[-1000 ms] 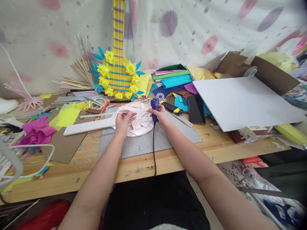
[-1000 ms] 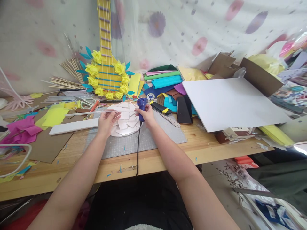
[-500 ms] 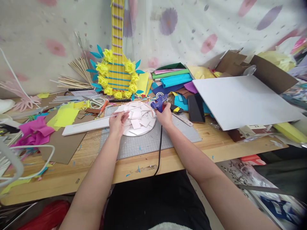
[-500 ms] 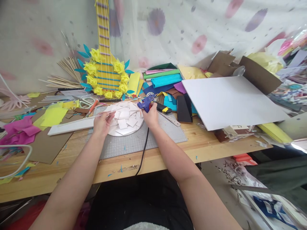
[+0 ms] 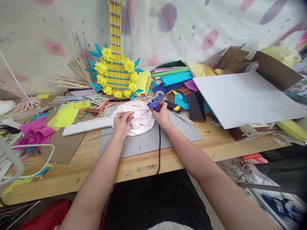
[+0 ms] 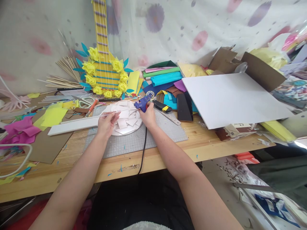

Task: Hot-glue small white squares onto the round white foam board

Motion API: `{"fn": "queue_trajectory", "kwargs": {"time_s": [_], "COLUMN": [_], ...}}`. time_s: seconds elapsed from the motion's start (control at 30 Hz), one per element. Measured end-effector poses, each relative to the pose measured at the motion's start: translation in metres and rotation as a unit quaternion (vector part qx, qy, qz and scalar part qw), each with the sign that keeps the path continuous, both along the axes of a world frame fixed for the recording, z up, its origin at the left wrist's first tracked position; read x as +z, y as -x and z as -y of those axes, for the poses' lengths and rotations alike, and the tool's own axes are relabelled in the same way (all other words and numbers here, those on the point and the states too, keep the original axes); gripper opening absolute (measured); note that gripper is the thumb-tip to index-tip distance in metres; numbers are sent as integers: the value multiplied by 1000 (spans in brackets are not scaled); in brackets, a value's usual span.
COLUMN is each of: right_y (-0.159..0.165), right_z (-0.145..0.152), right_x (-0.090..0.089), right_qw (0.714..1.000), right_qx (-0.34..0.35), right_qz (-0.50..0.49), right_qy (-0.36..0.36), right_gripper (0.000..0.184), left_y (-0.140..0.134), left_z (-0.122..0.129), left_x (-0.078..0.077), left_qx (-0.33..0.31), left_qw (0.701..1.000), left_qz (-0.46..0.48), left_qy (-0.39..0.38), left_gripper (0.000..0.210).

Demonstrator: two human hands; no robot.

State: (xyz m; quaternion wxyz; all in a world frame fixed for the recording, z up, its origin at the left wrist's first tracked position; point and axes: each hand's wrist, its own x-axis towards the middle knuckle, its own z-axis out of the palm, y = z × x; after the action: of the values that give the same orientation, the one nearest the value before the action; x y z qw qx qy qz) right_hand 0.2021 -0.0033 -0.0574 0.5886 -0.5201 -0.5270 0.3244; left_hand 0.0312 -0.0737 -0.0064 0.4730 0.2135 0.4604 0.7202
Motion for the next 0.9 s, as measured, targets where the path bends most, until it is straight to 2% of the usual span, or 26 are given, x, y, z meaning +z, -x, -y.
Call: {"fn": "queue_trajectory", "kwargs": {"time_s": [0.17, 0.37, 0.57, 0.63, 0.7, 0.8, 0.9], "right_y": [2, 0, 8, 11, 11, 2, -19], "right_z": [4, 2, 0, 0, -2, -8, -14], "right_x": [6, 7, 5, 6, 10, 19, 30], "right_qw": [999, 999, 1000, 1000, 998, 985, 966], "right_qx": [4, -12, -4, -12, -7, 56, 121], "right_qz": [20, 27, 12, 11, -17, -123, -200], "right_qy": [31, 46, 13, 27, 63, 108, 110], "right_gripper": [48, 46, 44, 45, 45, 45, 45], "left_y": [2, -5, -16, -18, -21, -24, -17], "left_z": [1, 7, 7, 5, 4, 6, 8], "left_x": [-2, -5, -4, -4, -5, -5, -4], "left_qx": [8, -43, -34, -33, -47, -68, -36], "left_qw": [1000, 989, 982, 977, 966, 941, 928], "left_qz": [-13, -117, -159, -175, -208, -278, -324], "left_qy": [-6, -76, -101, -117, -146, -180, -179], "left_gripper": [26, 34, 34, 31, 28, 37, 46]}}
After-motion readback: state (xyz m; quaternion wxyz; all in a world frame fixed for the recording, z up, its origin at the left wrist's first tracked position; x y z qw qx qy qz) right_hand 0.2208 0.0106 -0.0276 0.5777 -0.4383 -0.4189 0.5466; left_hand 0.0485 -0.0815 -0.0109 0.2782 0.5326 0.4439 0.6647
